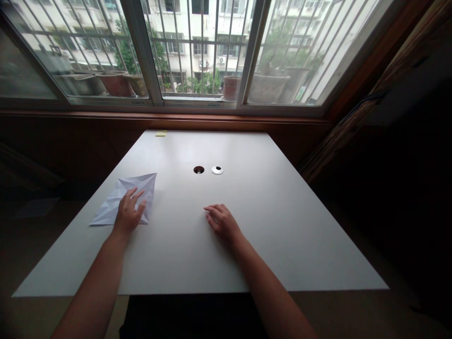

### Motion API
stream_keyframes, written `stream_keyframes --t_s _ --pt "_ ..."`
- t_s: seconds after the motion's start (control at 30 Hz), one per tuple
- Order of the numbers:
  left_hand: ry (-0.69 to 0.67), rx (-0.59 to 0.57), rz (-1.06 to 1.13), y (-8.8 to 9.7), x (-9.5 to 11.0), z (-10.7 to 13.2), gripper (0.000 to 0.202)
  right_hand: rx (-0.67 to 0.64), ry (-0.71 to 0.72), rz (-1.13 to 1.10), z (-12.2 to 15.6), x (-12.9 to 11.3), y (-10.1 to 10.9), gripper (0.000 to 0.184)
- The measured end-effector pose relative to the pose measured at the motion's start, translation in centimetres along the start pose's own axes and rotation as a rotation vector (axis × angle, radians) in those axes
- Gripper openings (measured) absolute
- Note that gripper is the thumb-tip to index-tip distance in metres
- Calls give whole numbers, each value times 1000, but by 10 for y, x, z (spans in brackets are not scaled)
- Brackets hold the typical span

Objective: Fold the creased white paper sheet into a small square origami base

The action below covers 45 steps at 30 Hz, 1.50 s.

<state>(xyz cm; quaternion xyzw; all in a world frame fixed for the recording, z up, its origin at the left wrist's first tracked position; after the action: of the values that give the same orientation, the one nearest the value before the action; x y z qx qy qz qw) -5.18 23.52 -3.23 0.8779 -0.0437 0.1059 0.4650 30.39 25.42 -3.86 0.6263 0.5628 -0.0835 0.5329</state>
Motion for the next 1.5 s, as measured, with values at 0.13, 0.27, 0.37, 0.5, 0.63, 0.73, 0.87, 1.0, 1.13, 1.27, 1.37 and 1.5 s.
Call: stream_keyframes --t_s 0.13,0.27,0.37,0.5,0.63,0.73,0.87,1.0,1.13,1.27,1.37,1.5 --pt "-86 -247 -126 -24 9 13 49 -11 12 -3 -1 -2 -1 31" --pt "-211 -329 -142 -29 44 21 51 -23 23 29 -1 -5 -3 33" --pt "-283 -352 -48 -30 74 24 52 -60 25 68 -1 -11 -5 41" --pt "-317 -353 222 -24 110 26 52 -136 28 131 -1 -19 -9 57" --pt "-247 -394 503 -19 132 30 51 -149 28 166 -1 -16 -11 68" --pt "-123 -452 653 -26 141 36 52 -97 59 107 2 -11 -10 75" --pt "118 -498 760 -39 145 42 54 -34 132 28 8 -11 -7 69" --pt "267 -510 803 -45 151 43 49 -58 129 91 7 -14 -7 63" --pt "283 -547 783 -48 152 41 46 -129 68 162 3 -14 -8 61" --pt "255 -564 784 -45 135 25 42 -103 44 103 1 -10 -4 68" --pt "247 -436 787 -38 104 0 38 -38 13 -8 0 -5 1 74" --pt "350 -400 778 -42 60 -28 34 105 -66 -234 -2 3 10 62"
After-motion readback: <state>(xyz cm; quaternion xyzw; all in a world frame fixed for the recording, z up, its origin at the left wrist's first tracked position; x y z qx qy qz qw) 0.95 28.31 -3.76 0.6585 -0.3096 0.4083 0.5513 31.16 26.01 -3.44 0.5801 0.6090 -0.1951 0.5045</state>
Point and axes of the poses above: each hand's wrist, its own z-axis away from the middle knuckle, its own y-axis out of the back of the hand, x = y × z, the point moved 5 cm from there along -z, towards the middle knuckle, and after that the axes turned 15 degrees about -z, right-handed, at the moved point
